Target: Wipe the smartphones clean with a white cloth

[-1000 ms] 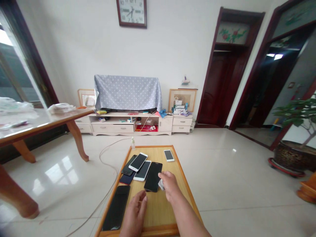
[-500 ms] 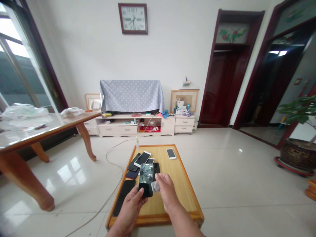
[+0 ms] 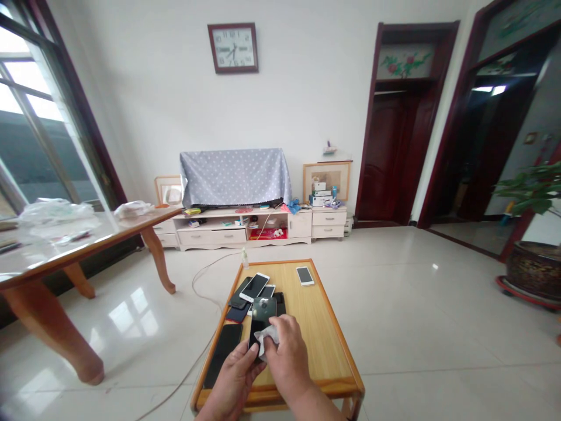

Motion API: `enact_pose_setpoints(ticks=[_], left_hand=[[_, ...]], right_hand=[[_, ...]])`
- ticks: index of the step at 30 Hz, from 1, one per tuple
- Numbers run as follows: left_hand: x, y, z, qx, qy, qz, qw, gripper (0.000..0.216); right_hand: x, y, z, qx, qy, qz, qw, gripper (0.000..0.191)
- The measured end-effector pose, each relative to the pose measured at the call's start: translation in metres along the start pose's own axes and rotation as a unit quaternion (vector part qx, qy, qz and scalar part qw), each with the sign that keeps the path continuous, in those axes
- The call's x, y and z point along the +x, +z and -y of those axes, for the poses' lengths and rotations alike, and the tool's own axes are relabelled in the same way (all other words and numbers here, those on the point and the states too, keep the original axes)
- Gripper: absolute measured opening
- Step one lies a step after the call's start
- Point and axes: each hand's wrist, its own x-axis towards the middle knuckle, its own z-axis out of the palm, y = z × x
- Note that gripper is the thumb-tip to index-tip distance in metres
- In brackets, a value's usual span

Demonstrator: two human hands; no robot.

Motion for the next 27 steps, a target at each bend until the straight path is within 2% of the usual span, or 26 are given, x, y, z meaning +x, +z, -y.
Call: enact_pose_setpoints(ticks=[3,5,7,10,14,16,19,21,24,27], left_hand=[[-0.002,0.001,0.000,0.007,-0.005,-0.012,1.000,0.035],[-0.002,0.002,-0.001,0.009,-0.007,-0.009,1.000,0.036],[-0.002,0.004,-0.003,0.010,-0.005,-0.002,1.000,0.037],[-0.001,0.008,-0.005,0.013,0.002,0.011,1.000,0.038],[0.000,0.007,-0.002,0.013,-0.006,-0.005,1.000,0.037],[0.000,0.004,0.000,0.009,-0.017,-0.018,1.000,0.038],[0.000,-0.001,0.004,0.002,-0.021,-0.025,0.999,0.036],[0.001,-0.003,0.005,-0.004,-0.018,-0.024,1.000,0.033],[0.002,-0.003,0.005,-0.006,-0.018,-0.016,1.000,0.037],[0.004,-0.001,0.003,-0.013,-0.012,-0.002,1.000,0.041]], right_hand=[[0.012,-0.004,-0.006,0.065,0.119,-0.022,0.991,0.053],[0.013,-0.004,-0.008,0.151,0.195,0.021,0.969,0.062],[0.010,-0.001,-0.007,0.217,0.217,0.073,0.949,0.062],[0.003,0.004,-0.006,0.223,0.195,0.095,0.950,0.059],[0.013,0.001,-0.012,0.122,0.193,0.017,0.973,0.069],[0.022,-0.004,-0.015,0.096,0.173,-0.018,0.980,0.059],[0.029,-0.011,-0.013,0.084,0.119,-0.032,0.989,0.031],[0.027,-0.015,-0.007,0.075,0.080,-0.036,0.993,0.025],[0.017,-0.016,0.005,0.085,0.016,-0.016,0.996,0.028],[0.006,-0.010,0.014,0.068,-0.037,0.045,0.996,0.028]])
